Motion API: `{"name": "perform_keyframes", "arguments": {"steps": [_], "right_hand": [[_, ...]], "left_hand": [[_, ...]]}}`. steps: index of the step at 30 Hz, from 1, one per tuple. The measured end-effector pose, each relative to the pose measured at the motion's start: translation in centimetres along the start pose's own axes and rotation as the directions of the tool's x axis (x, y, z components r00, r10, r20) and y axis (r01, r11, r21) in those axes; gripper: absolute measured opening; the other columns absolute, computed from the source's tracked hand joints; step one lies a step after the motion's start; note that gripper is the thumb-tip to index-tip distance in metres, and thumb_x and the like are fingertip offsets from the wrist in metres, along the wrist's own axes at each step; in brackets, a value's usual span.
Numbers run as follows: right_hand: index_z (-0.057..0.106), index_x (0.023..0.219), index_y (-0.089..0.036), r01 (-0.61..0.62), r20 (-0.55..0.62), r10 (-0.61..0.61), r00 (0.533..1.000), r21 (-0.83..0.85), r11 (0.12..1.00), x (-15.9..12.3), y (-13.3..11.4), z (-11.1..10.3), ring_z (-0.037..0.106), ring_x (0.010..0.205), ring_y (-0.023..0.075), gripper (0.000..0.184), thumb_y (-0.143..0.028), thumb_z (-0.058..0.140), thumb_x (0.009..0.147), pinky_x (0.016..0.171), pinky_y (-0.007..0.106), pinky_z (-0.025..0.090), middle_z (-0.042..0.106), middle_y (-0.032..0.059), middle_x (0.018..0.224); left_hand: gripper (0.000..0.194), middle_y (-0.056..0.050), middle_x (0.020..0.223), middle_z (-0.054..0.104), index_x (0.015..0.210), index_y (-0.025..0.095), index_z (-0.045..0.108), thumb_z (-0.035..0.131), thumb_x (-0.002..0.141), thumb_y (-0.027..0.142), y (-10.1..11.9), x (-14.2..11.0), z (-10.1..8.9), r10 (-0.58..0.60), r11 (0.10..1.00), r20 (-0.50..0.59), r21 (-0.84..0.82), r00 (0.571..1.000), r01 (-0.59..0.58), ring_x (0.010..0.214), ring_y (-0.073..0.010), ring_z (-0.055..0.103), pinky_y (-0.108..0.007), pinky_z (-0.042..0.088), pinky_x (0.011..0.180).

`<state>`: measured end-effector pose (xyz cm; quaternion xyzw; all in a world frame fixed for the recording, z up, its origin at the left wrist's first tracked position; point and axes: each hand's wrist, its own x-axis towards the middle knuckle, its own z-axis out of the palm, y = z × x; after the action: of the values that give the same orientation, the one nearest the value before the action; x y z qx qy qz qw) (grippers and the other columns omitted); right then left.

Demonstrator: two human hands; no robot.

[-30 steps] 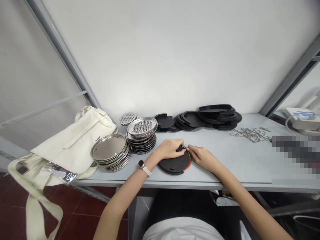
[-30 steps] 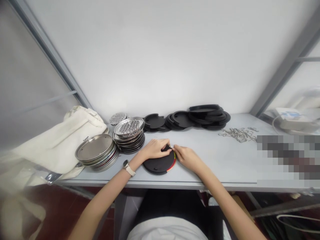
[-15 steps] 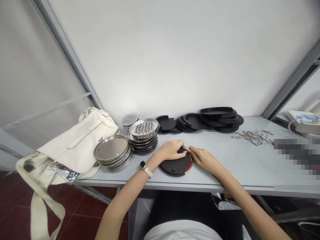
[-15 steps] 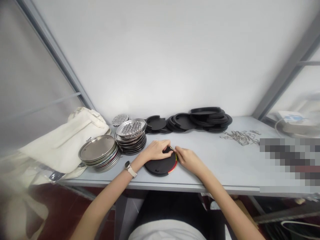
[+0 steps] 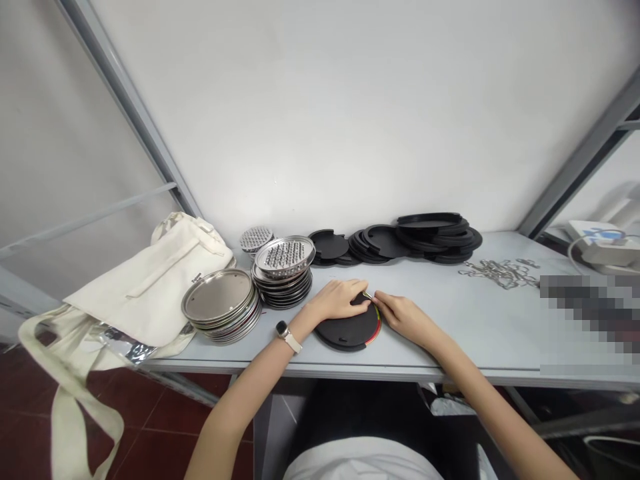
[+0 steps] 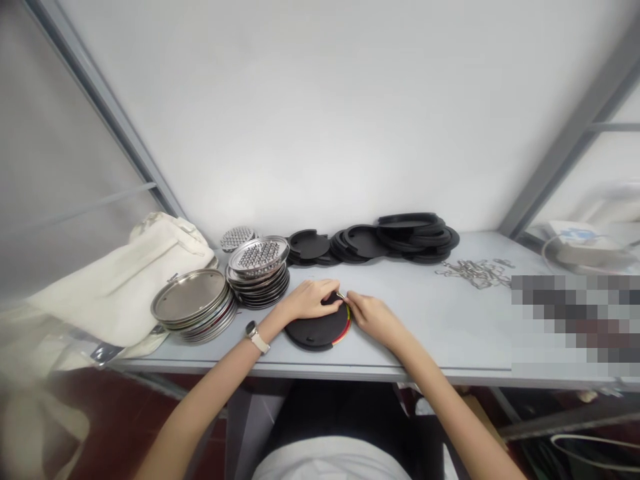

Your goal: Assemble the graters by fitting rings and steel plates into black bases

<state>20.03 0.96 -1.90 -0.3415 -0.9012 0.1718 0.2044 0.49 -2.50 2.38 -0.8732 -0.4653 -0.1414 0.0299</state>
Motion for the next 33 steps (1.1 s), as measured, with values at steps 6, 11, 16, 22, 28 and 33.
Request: {"name": "perform_keyframes", "arguments": {"steps": [6, 11, 16, 22, 28, 33], "right_hand": [[0.043, 0.078, -0.022, -0.022, -0.001, 0.022, 1.000, 0.004, 1.000, 0.15, -0.13, -0.05, 0.053, 0.054, 0.0170, 0.025, -0.030, 0.028, 0.096, 0.055, 0.025, 0.033, 0.055, 0.0015, 0.061], [0.043, 0.077, -0.022, -0.022, 0.008, 0.022, 1.000, -0.010, 1.000, 0.15, -0.02, 0.06, 0.052, 0.054, 0.0169, 0.026, -0.030, 0.027, 0.096, 0.055, 0.025, 0.033, 0.054, 0.0012, 0.060], [0.045, 0.080, -0.022, -0.020, 0.011, 0.019, 1.000, 0.005, 1.000, 0.22, -0.05, 0.01, 0.051, 0.054, 0.0168, 0.025, -0.029, 0.027, 0.096, 0.056, 0.025, 0.033, 0.055, 0.0010, 0.061], [0.044, 0.077, -0.022, 0.014, 0.001, -0.014, 1.000, 0.025, 1.000, 0.10, -0.32, -0.21, 0.050, 0.052, 0.0159, 0.026, -0.030, 0.028, 0.096, 0.055, 0.025, 0.033, 0.054, 0.0006, 0.061], [0.044, 0.077, -0.022, 0.028, -0.007, -0.027, 1.000, 0.069, 0.997, 0.02, -0.36, -0.20, 0.048, 0.051, 0.0152, 0.027, -0.031, 0.027, 0.096, 0.054, 0.024, 0.034, 0.052, -0.0006, 0.059], [0.045, 0.079, -0.022, 0.039, -0.010, -0.039, 0.999, 0.070, 0.997, 0.09, -0.23, -0.02, 0.049, 0.052, 0.0151, 0.026, -0.031, 0.027, 0.097, 0.056, 0.025, 0.034, 0.052, -0.0007, 0.060]], "left_hand": [[0.022, -0.001, 0.083, 0.061, 0.091, 0.019, 0.050, 0.052, 0.085, 0.040, -0.07, 0.00, 0.26, -0.053, 0.999, -0.033, -0.011, 0.998, 0.052, 0.067, -0.0164, 0.055, -0.027, 0.031, 0.057], [0.018, 0.000, 0.083, 0.061, 0.093, 0.019, 0.050, 0.053, 0.084, 0.035, -0.04, -0.01, 0.26, -0.044, 0.999, -0.007, -0.016, 0.999, 0.043, 0.065, -0.0160, 0.055, -0.027, 0.032, 0.056], [0.021, -0.002, 0.093, 0.059, 0.099, 0.019, 0.048, 0.051, 0.085, 0.034, 0.09, -0.05, 0.00, -0.037, 0.999, -0.012, -0.032, 0.999, 0.037, 0.072, -0.0167, 0.057, -0.027, 0.037, 0.060], [0.018, -0.005, 0.106, 0.053, 0.104, 0.020, 0.048, 0.035, 0.094, 0.027, 0.03, -0.05, -0.17, -0.025, 1.000, 0.032, 0.002, 0.999, 0.025, 0.075, -0.0154, 0.056, -0.028, 0.042, 0.067], [0.020, -0.006, 0.107, 0.051, 0.105, 0.021, 0.047, 0.031, 0.096, 0.026, -0.27, 0.02, 0.18, -0.010, 0.999, 0.037, 0.041, 0.999, 0.008, 0.074, -0.0149, 0.055, -0.026, 0.042, 0.065], [0.020, -0.005, 0.104, 0.052, 0.104, 0.020, 0.047, 0.030, 0.097, 0.029, -0.33, 0.12, 0.36, 0.002, 0.999, 0.023, 0.035, 1.000, -0.003, 0.077, -0.0154, 0.056, -0.026, 0.042, 0.066]]}}
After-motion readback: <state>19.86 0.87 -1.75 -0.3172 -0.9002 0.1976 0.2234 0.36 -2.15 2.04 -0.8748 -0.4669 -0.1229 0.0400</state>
